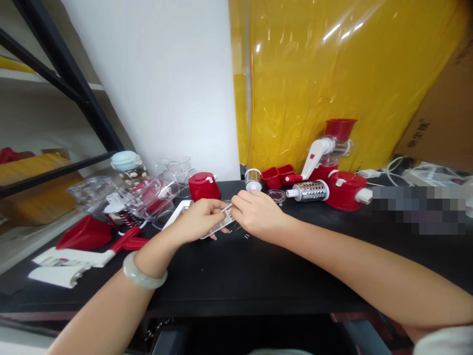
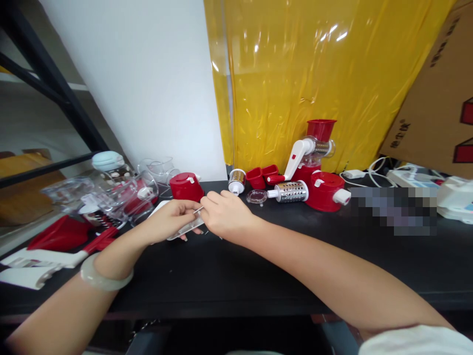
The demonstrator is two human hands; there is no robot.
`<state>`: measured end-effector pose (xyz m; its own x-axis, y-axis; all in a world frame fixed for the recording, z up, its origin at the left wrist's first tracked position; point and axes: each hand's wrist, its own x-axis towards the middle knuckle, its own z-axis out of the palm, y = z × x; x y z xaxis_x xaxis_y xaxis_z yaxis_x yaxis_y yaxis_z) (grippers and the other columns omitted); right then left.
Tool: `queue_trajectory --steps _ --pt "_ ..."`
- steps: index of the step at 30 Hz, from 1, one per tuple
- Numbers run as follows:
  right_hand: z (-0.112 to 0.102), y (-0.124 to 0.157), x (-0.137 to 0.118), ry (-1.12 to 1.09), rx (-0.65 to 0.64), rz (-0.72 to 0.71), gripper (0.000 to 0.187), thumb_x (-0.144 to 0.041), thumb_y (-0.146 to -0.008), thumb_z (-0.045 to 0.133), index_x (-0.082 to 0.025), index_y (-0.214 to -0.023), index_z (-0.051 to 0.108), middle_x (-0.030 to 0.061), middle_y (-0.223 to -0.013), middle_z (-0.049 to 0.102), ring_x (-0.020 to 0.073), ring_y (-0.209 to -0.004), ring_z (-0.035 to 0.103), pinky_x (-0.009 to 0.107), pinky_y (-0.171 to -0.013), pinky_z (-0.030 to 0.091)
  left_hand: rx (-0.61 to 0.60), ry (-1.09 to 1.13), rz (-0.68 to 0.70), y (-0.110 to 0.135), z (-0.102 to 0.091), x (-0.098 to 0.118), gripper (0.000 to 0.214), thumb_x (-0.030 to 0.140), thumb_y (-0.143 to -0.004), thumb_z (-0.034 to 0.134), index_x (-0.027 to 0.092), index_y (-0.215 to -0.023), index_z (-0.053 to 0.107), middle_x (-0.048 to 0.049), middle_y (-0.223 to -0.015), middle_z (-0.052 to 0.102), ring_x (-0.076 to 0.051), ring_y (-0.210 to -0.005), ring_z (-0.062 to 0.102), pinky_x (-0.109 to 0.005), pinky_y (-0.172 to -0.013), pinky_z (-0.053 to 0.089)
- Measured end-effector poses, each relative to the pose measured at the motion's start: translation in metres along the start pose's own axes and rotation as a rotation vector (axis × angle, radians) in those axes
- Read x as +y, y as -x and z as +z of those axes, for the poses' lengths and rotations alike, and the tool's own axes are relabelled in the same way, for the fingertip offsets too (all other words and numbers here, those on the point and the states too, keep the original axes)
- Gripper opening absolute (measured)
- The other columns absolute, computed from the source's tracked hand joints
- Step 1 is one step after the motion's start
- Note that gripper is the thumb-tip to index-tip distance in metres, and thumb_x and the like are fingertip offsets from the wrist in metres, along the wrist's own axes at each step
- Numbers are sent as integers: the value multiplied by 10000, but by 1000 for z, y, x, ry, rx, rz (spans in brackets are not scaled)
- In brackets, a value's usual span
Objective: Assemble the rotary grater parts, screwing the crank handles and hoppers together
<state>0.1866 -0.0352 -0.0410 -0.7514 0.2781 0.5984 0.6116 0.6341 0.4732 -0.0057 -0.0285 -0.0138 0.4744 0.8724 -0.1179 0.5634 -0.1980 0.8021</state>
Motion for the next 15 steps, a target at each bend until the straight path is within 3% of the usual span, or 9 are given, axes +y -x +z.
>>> queue_trajectory --steps 7,15 --pt "0 0 6 -16 -15 -93 326 -121 -1005 369 -141 -834 646 73 -777 625 193 -809 446 357 -664 237 9 46 -30 -1 -1 2 405 368 -757 582 132 -1081 640 -94 -900 746 -248 -808 756 -225 -473 550" --pt "4 4 23 -134 58 -147 284 -196 -1008 440 -149 -828 654 47 -748 638 179 -810 445 322 -687 311 -45 98 -30 -1 -4 1 367 388 -763 601 122 -1014 641 -112 -948 736 -226 -769 751 -200 -446 516"
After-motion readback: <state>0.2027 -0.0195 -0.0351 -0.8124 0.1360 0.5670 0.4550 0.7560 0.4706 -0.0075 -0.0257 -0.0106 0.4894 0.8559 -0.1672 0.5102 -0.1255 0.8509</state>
